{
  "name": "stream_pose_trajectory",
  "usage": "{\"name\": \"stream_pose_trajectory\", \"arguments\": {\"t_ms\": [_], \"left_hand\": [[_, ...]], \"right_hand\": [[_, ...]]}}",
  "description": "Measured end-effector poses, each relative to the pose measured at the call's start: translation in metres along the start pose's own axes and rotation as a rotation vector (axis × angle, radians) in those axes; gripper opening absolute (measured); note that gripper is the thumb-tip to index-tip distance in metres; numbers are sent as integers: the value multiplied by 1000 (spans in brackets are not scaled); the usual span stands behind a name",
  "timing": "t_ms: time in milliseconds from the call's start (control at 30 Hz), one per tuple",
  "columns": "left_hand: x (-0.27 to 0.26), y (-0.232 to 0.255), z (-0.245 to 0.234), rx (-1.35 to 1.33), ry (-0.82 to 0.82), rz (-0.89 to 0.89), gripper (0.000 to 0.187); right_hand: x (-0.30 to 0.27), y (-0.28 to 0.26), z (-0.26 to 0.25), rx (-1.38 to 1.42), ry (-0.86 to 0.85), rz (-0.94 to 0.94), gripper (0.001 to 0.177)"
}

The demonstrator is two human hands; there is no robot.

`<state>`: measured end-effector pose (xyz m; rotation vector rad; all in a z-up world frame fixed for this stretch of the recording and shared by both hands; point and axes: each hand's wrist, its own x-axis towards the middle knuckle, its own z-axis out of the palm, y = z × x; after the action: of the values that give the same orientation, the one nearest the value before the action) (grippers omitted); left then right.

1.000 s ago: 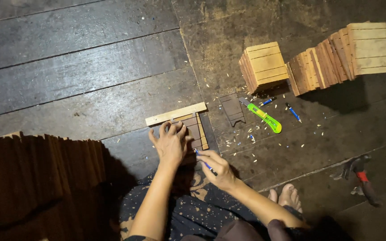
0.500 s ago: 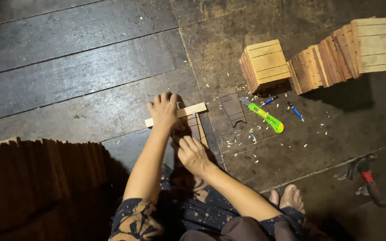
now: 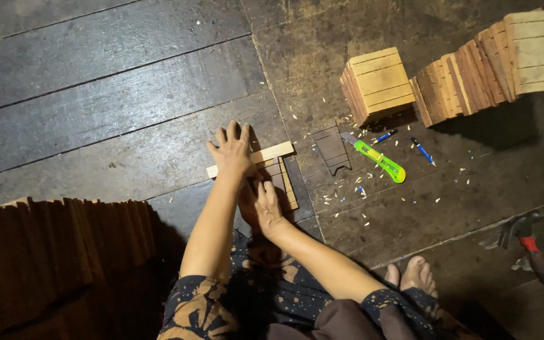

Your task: Marking and assembling small wooden slats on a workshop floor.

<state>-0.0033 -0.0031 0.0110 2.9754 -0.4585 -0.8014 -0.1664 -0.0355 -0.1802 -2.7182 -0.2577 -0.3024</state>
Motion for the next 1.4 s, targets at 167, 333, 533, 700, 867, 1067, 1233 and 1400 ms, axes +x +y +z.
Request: {"name": "stream_pose_trajectory", "arguments": {"t_ms": [167,333,533,700,867,1067,1233,1400], "left_hand": [[3,-5,11,3,37,26,107],[-1,-3,9,19,52,39,122],[2,-1,0,56,-87,31,146],[-17,-13,16,41,11,41,135],[-45,-56,77,-432,699,86,51],[-110,-61,94,-368,434,18,39],[-126,-28,99,-167,511,187,73],[-121,-21,94,-139,410,201,68]], "right_hand": [[17,-23,-33,-57,77,-104,19],[-18,-47,-81,-121,137,-186,15],[-49,-84,-156,-174,279,-123,22],[-68,-46,-146,160,-82,12,46],[-23,11,-192,517,175,356,22],[-10,41,-191,682,296,665,14],[25,32,-170,809,310,700,12],[60,22,-151,866,302,683,13]]}}
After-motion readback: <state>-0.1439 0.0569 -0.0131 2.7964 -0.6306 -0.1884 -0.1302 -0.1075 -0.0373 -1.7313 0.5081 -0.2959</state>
